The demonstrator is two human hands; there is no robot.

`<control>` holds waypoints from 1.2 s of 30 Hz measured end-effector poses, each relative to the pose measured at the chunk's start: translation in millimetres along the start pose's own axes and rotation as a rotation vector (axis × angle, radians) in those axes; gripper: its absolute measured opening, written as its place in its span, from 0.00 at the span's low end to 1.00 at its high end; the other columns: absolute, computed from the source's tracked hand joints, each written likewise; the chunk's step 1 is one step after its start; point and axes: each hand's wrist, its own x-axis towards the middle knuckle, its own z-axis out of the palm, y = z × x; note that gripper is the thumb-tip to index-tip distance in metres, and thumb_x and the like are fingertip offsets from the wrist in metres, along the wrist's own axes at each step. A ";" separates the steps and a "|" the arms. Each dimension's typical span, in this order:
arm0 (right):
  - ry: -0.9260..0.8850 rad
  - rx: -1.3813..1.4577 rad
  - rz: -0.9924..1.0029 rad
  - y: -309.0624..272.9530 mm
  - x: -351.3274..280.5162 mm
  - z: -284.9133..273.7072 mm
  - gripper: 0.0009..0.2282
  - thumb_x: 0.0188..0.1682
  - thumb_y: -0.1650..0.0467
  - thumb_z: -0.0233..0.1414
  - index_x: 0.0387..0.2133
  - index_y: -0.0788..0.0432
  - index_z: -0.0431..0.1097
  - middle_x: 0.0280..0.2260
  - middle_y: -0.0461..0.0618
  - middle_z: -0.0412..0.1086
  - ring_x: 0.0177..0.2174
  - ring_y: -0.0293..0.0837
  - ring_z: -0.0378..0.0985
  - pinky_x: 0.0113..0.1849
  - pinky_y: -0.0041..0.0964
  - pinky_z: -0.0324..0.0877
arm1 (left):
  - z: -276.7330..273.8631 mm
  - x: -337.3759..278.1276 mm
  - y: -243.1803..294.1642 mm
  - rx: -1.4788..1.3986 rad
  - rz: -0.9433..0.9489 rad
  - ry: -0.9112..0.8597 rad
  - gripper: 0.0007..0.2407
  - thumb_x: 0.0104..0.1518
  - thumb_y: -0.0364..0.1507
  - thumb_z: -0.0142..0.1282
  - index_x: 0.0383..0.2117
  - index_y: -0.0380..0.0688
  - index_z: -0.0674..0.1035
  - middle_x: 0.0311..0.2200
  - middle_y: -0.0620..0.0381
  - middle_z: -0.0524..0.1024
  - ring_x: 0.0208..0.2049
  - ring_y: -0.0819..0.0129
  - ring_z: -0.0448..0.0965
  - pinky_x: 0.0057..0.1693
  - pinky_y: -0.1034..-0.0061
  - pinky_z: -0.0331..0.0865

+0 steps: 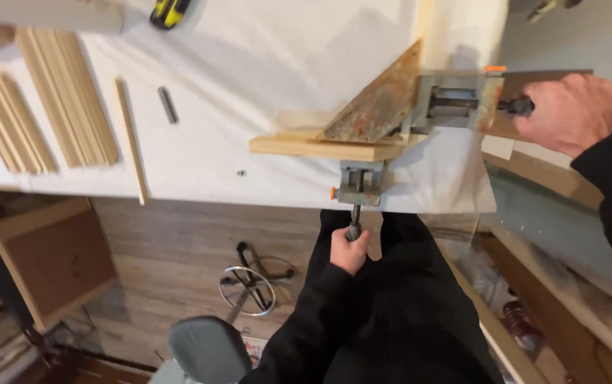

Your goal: The person assembles wooden picture frame corners at a workbench. They place mitred moulding pieces into a corner vise, tighten the vise screw, tap the joint with a mallet, apply wood glue to a moulding end, press pieces together, and clamp another corner assembly.

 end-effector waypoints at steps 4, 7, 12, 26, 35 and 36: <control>-0.056 -0.024 0.004 10.9 8.8 8.9 0.12 0.49 0.61 0.53 0.26 0.55 0.78 0.18 0.53 0.73 0.21 0.53 0.78 0.31 0.49 0.76 | 19.1 -8.7 30.9 0.304 0.322 0.212 0.15 0.58 0.30 0.62 0.17 0.34 0.73 0.11 0.56 0.67 0.16 0.71 0.67 0.26 0.69 0.61; -0.137 -0.024 0.008 17.0 8.2 10.4 0.12 0.49 0.61 0.53 0.24 0.56 0.77 0.17 0.52 0.72 0.21 0.52 0.76 0.31 0.49 0.76 | 31.2 -18.8 43.6 0.389 0.270 0.370 0.15 0.54 0.32 0.61 0.17 0.32 0.75 0.10 0.50 0.68 0.14 0.68 0.74 0.27 0.68 0.66; -0.041 0.045 -0.077 19.6 8.4 5.6 0.17 0.47 0.55 0.58 0.36 0.57 0.77 0.21 0.54 0.72 0.20 0.51 0.76 0.32 0.51 0.76 | 26.8 -15.7 50.4 0.417 0.272 0.343 0.13 0.54 0.34 0.61 0.20 0.34 0.78 0.13 0.48 0.69 0.16 0.67 0.72 0.30 0.67 0.68; 0.372 0.179 -0.317 -166.0 -74.5 -31.7 0.25 0.52 0.68 0.57 0.65 0.52 0.66 0.39 0.49 0.63 0.36 0.43 0.72 0.39 0.46 0.70 | 14.5 -24.5 68.6 0.283 0.224 0.106 0.19 0.57 0.37 0.65 0.17 0.34 0.74 0.12 0.65 0.65 0.18 0.81 0.61 0.28 0.72 0.60; 0.489 0.157 -0.323 -162.1 -81.8 -23.2 0.23 0.50 0.67 0.58 0.61 0.52 0.68 0.47 0.51 0.65 0.44 0.49 0.70 0.43 0.48 0.70 | 16.6 -20.8 66.4 0.104 0.140 0.061 0.16 0.59 0.35 0.65 0.18 0.38 0.75 0.13 0.69 0.65 0.15 0.83 0.60 0.24 0.76 0.53; 0.509 0.225 -0.338 -163.1 -86.2 -20.5 0.22 0.49 0.68 0.58 0.59 0.51 0.68 0.48 0.50 0.65 0.45 0.49 0.70 0.46 0.48 0.70 | 16.2 -21.7 58.4 0.069 0.149 0.050 0.17 0.60 0.35 0.65 0.17 0.39 0.73 0.13 0.69 0.64 0.15 0.83 0.60 0.24 0.77 0.53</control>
